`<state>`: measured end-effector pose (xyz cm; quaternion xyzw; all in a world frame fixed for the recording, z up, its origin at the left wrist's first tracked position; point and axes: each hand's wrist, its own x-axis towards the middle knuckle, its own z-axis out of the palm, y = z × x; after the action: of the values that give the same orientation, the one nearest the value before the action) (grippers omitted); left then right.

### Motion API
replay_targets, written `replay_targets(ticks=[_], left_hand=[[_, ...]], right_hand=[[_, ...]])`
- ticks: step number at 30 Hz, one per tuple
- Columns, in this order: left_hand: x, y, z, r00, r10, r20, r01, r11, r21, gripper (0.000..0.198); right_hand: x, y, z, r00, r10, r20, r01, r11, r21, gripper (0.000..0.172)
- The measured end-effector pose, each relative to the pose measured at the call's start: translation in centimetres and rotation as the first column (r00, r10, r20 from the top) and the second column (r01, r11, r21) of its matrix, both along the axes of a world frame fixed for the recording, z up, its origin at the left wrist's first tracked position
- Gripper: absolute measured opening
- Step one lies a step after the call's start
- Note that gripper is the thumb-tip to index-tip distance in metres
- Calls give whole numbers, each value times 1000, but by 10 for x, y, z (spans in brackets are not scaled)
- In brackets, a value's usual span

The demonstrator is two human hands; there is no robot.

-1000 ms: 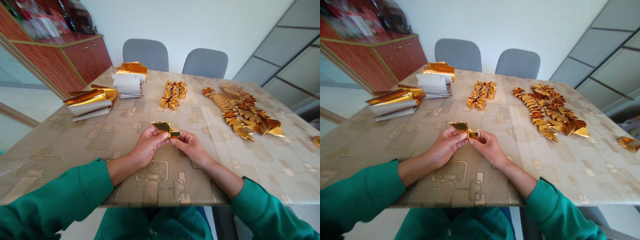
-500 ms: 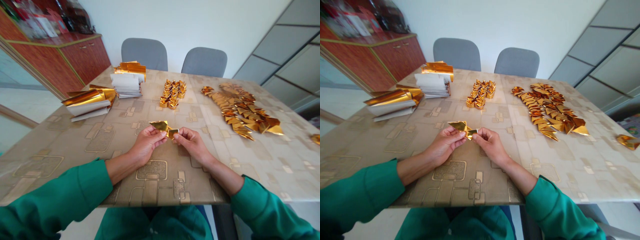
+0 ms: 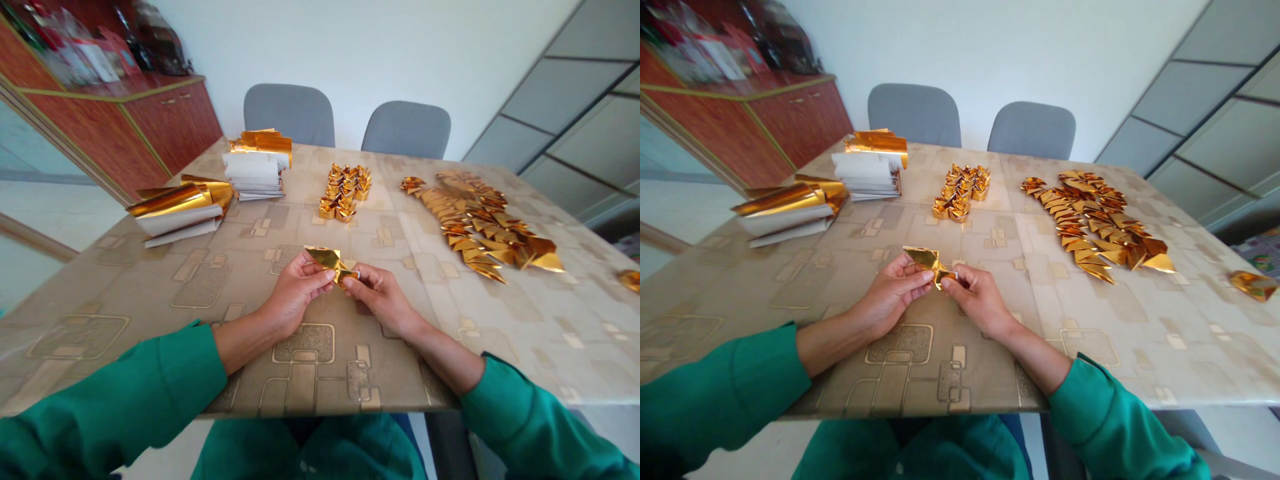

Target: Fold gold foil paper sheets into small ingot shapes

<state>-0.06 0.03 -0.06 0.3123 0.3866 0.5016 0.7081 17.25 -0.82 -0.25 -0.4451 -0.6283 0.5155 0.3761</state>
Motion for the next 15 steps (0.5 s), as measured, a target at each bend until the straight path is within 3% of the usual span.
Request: replay_targets(ticks=[3, 8, 15], left_hand=[[0, 1, 0, 999, 33, -28, -32, 999, 21, 35], [-1, 2, 0, 995, 60, -76, -55, 996, 69, 42], [-1, 1, 2, 979, 117, -169, -81, 975, 205, 33]], right_hand=[[1, 2, 0, 1000, -2, -12, 2, 998, -60, 44], [3, 5, 4, 997, -72, -13, 72, 996, 55, 46], [2, 2, 6, 995, -100, -2, 100, 993, 68, 48]])
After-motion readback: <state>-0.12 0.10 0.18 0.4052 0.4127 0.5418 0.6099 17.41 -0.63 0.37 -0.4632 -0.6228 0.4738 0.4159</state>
